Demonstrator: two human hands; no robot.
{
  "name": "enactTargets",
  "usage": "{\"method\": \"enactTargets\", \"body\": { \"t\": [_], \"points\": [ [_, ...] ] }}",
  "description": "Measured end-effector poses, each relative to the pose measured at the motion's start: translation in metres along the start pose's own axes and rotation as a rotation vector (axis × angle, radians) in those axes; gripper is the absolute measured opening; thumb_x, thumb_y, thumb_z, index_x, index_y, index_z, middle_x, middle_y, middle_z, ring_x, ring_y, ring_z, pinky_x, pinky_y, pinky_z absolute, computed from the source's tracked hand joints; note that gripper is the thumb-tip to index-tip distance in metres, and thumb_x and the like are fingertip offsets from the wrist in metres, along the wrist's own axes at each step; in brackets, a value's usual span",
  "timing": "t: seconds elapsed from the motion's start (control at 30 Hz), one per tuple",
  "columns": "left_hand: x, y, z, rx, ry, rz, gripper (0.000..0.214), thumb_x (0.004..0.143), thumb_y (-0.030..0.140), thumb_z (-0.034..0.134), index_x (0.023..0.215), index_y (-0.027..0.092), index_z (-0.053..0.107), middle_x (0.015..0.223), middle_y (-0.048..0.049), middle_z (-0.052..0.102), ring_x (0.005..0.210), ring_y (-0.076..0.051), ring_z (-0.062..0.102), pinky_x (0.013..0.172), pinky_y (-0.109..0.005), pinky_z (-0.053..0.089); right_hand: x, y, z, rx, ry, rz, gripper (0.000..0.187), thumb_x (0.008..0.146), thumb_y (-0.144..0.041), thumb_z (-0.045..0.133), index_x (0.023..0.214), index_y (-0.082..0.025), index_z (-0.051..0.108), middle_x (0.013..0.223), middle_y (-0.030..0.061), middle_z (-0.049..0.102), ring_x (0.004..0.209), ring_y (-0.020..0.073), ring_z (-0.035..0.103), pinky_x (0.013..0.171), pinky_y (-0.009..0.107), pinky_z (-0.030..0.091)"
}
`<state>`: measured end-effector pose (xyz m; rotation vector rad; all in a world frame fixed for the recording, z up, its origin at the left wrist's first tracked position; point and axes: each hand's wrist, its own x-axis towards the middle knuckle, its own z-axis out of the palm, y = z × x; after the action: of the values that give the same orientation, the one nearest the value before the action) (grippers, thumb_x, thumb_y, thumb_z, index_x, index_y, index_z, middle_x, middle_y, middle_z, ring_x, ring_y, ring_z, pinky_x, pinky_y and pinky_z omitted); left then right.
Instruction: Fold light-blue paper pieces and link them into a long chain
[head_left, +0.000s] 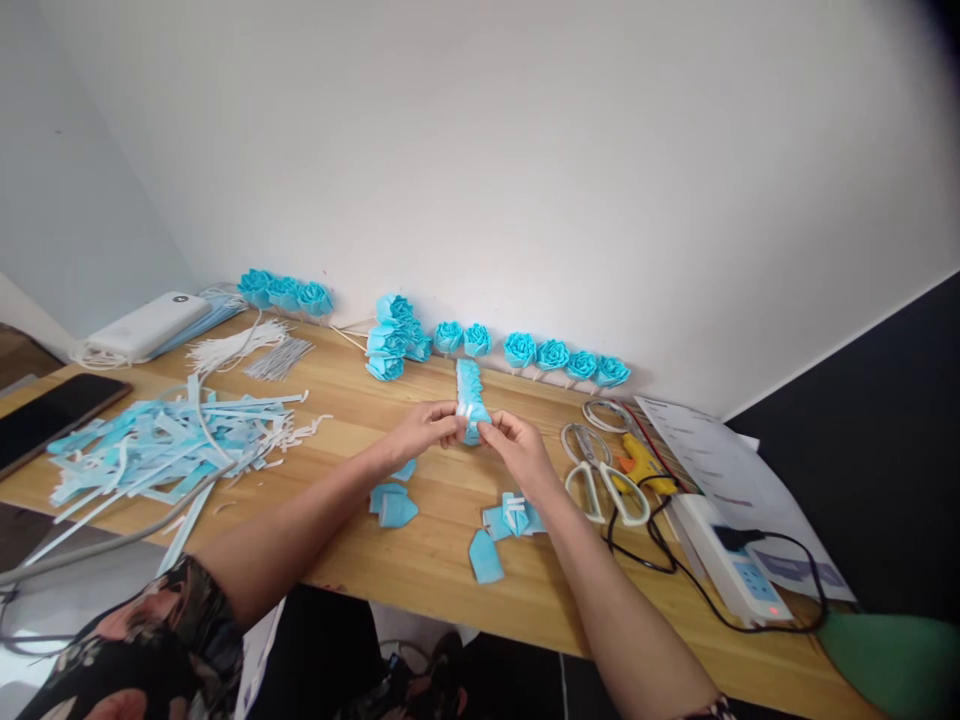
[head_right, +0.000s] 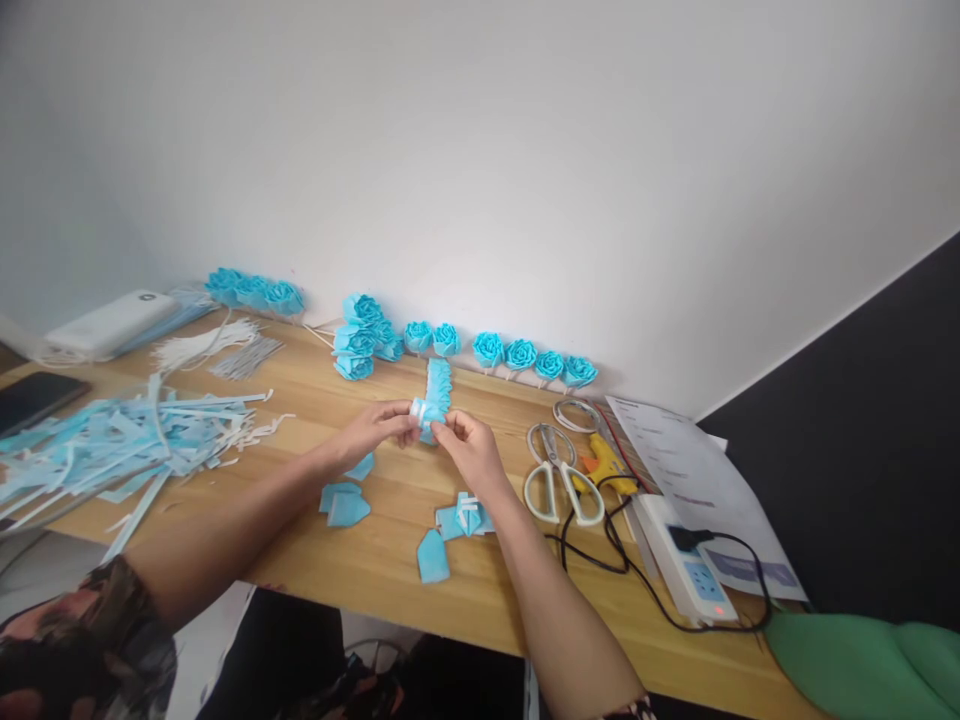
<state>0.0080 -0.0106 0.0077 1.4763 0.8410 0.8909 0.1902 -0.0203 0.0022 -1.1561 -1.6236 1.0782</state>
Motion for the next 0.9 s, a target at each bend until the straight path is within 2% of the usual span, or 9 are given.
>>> {"method": "enactTargets", "body": {
  "t": [0.13,0.33,0.5,0.7,0.9],
  "points": [
    [-0.001,-0.002,0.002,-0.006,0.018,0.02,0.032,0.071,0.045,0.064,0.071,0.014,0.056,0.062,0.0023,0.05,0.059,-0.009,0.043,0.058,-0.022,0.035,-0.002,-0.002,0.001,-0.05,-0.027,-0.007,0.029,0.079,-0.045,0.061,0.067,-0.019,0.057,0.06,-0.0024,0.054,0.057,0.0124,0.047,0.056,0.025,0.036],
    [0.0,-0.001,0.0,-0.054,0.004,-0.001,0.026,0.07,0.038,0.063,0.071,0.013,0.058,0.064,0.0,0.055,0.06,-0.01,0.044,0.062,-0.024,0.038,-0.004,-0.007,0.001,0.046,-0.097,-0.017,0.029,0.083,-0.046,0.057,0.071,-0.019,0.06,0.071,0.0019,0.063,0.068,0.0156,0.054,0.068,0.028,0.045],
    [0.001,-0.002,0.001,-0.059,0.051,-0.002,0.027,0.067,0.039,0.064,0.067,0.014,0.056,0.059,0.0025,0.05,0.056,-0.008,0.041,0.056,-0.022,0.033,-0.002,-0.003,-0.001,0.099,-0.089,-0.008,0.037,0.086,-0.051,0.052,0.074,-0.017,0.062,0.074,0.0045,0.064,0.073,0.0171,0.057,0.072,0.029,0.046],
    [0.001,-0.004,0.005,-0.012,0.07,0.015,0.023,0.069,0.035,0.061,0.068,0.013,0.056,0.059,0.0041,0.047,0.056,-0.007,0.038,0.054,-0.021,0.029,-0.002,0.004,0.002,-0.037,-0.07,-0.009,0.027,0.078,-0.043,0.062,0.067,-0.019,0.056,0.06,-0.0039,0.05,0.057,0.0114,0.044,0.055,0.024,0.034],
    [0.001,-0.003,0.003,0.072,0.056,0.033,0.019,0.069,0.031,0.061,0.069,0.013,0.058,0.063,0.0031,0.051,0.059,-0.009,0.041,0.058,-0.022,0.031,-0.005,-0.003,0.002,-0.143,-0.076,-0.016,0.023,0.079,-0.037,0.058,0.065,-0.019,0.056,0.058,-0.0036,0.046,0.056,0.0115,0.04,0.054,0.024,0.03]
  ]
}}
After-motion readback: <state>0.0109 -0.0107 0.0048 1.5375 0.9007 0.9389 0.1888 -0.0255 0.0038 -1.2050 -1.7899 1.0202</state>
